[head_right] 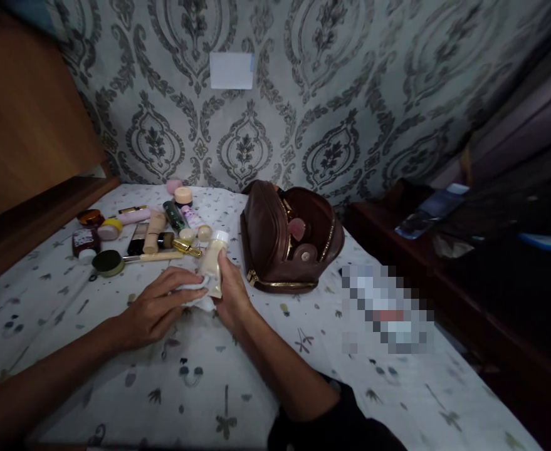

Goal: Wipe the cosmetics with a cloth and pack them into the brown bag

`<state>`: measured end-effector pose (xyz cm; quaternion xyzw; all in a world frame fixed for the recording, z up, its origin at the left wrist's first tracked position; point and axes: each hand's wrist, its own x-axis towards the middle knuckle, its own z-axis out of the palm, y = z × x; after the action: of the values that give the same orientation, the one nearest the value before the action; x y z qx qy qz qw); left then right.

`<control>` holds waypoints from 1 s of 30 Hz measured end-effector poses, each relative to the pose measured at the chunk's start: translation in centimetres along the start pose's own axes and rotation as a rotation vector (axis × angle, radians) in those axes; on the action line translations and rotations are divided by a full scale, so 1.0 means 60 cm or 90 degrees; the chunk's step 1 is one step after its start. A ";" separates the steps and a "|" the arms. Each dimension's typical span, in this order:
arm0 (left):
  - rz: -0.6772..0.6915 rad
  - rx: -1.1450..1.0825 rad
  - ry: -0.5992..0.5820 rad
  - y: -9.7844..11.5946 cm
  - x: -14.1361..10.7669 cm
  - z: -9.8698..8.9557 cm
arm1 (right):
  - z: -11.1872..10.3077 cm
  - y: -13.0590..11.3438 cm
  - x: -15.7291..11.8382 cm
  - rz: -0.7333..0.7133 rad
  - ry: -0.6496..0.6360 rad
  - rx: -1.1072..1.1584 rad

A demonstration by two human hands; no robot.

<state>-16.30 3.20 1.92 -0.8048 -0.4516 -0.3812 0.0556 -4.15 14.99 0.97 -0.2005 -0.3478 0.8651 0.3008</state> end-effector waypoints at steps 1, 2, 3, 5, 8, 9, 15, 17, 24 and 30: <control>0.006 -0.013 0.002 0.000 0.000 0.000 | -0.002 -0.001 0.001 -0.007 0.012 -0.005; 0.004 -0.023 0.006 -0.001 -0.001 0.000 | -0.003 -0.001 0.001 -0.018 0.023 -0.011; -0.008 -0.028 0.010 -0.003 -0.002 0.000 | -0.004 0.000 0.001 -0.031 0.033 -0.018; -0.046 -0.029 0.025 -0.007 -0.006 0.001 | -0.005 0.002 0.001 -0.054 0.041 -0.033; -0.100 -0.019 0.059 -0.016 -0.011 0.001 | -0.002 0.008 -0.004 -0.050 0.014 -0.044; -0.118 -0.011 0.070 -0.018 -0.012 0.000 | 0.000 0.010 -0.006 -0.036 -0.006 -0.041; -0.260 0.026 0.133 -0.031 -0.013 -0.004 | 0.009 0.016 -0.017 0.107 -0.047 -0.029; -0.261 0.009 0.137 -0.031 -0.014 -0.002 | 0.010 0.018 -0.015 0.126 -0.021 -0.012; -0.160 -0.104 0.059 -0.012 -0.009 -0.004 | 0.003 0.022 -0.004 0.065 -0.042 -0.010; -0.110 -0.238 -0.015 0.006 0.001 -0.007 | -0.008 0.013 -0.003 0.072 0.014 0.026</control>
<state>-16.25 2.84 2.32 -0.7638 -0.4408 -0.4524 -0.1326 -4.05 14.69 0.11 -0.2231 -0.3148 0.8854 0.2593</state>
